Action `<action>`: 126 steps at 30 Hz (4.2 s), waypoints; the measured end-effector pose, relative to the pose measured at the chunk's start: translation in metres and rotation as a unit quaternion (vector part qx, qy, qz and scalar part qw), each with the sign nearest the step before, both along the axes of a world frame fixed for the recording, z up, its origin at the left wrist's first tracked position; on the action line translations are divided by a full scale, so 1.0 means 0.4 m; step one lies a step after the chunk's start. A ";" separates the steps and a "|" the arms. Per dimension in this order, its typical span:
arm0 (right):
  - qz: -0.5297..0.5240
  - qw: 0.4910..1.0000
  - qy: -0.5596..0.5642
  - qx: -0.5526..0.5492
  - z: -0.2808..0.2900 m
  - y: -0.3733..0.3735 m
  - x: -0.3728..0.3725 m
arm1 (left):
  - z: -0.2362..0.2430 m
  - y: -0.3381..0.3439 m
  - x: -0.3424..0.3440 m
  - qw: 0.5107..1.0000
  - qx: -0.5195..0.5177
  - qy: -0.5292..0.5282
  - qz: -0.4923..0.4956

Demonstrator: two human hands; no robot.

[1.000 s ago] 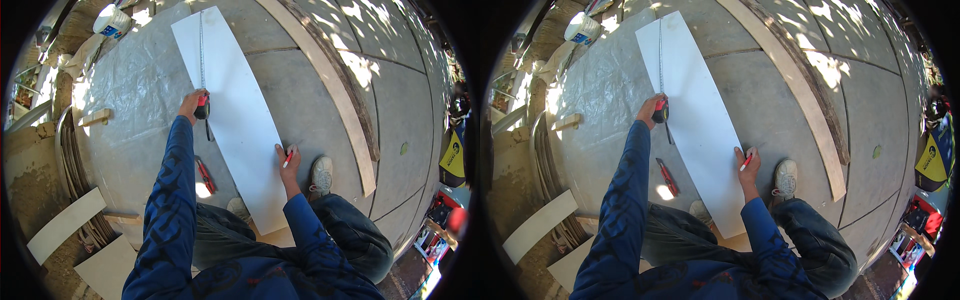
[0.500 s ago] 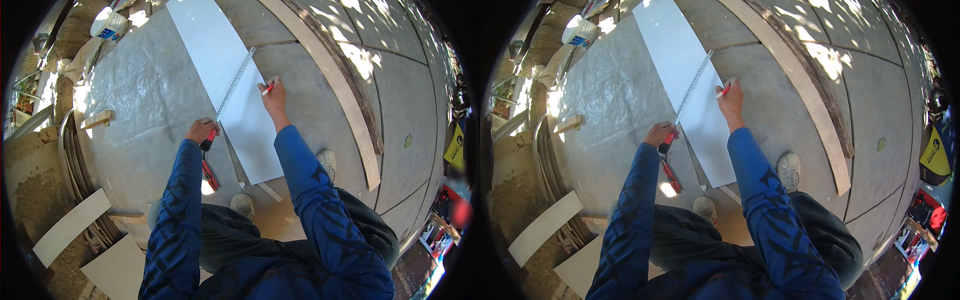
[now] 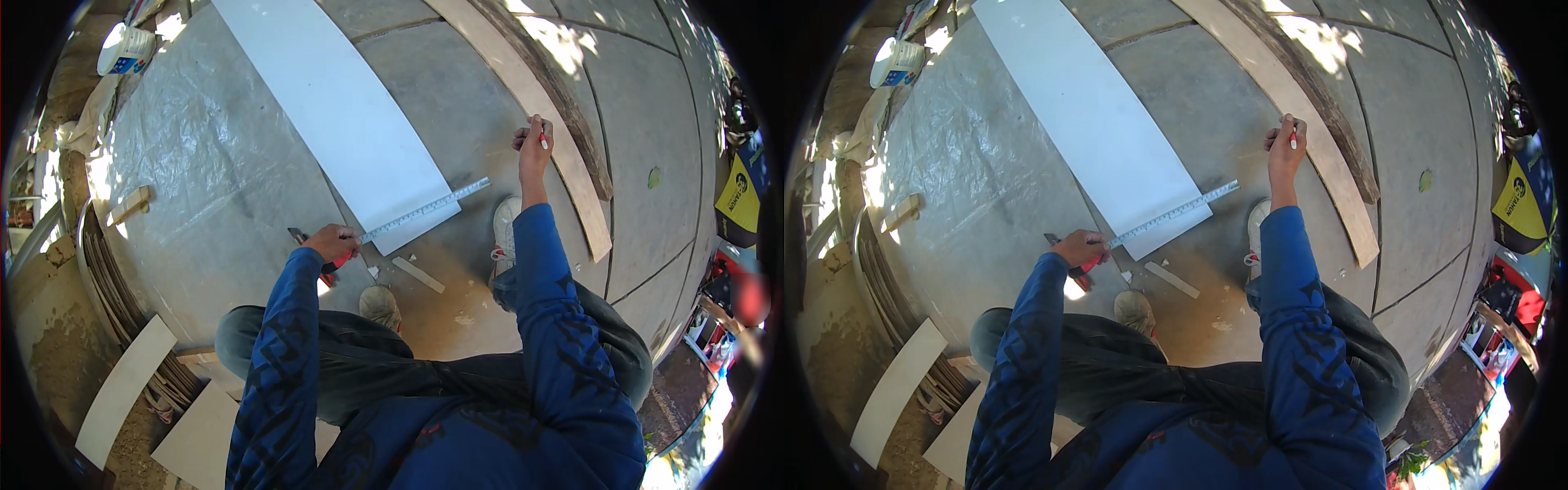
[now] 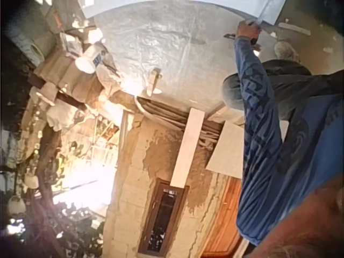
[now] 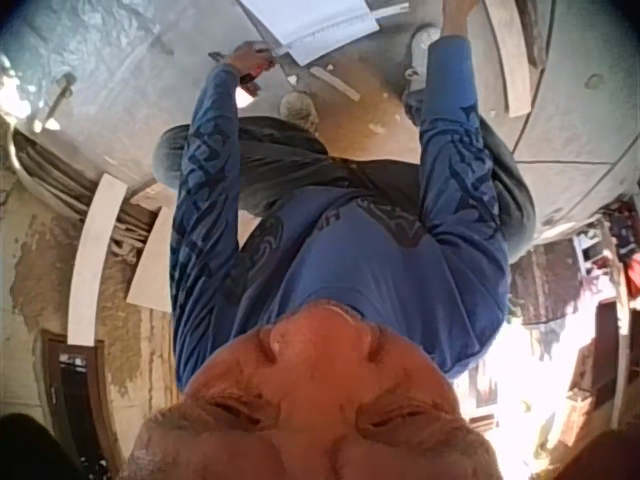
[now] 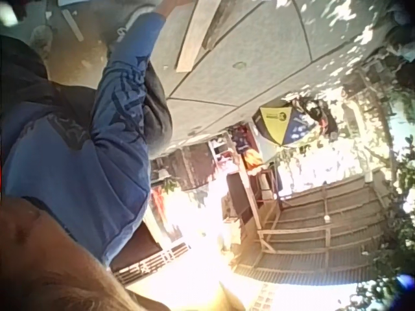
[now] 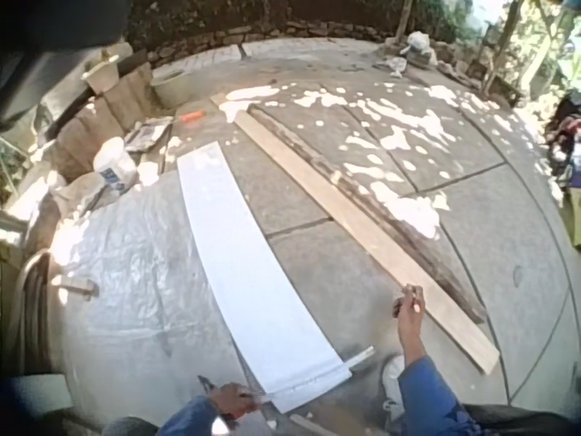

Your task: Measure and mark a piece of white paneling then cut it using a utility knife.

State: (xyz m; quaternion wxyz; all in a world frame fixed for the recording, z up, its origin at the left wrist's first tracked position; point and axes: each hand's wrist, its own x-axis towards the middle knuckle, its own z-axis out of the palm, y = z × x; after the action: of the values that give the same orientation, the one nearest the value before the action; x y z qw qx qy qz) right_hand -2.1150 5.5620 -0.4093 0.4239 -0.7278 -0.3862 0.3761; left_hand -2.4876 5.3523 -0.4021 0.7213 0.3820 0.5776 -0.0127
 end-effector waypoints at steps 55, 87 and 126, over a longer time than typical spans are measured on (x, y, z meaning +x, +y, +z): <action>0.661 0.700 -0.086 -0.255 0.010 -0.198 -0.242 | -0.105 -0.133 0.011 0.954 -0.057 0.176 -0.234; 0.675 0.681 -0.183 -0.216 -0.021 -0.167 -0.209 | -0.107 -0.126 0.008 0.927 -0.060 0.148 -0.338; 0.672 0.677 -0.198 -0.225 -0.049 -0.177 -0.203 | -0.121 -0.144 0.003 0.960 -0.044 0.167 -0.221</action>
State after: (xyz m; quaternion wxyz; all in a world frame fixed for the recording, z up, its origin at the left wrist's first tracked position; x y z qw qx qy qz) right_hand -2.1964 5.4912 -0.4288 -0.2060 -0.4030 -0.7503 0.4819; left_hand -2.4863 5.2949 -0.4505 0.6096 0.4604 0.5902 -0.2609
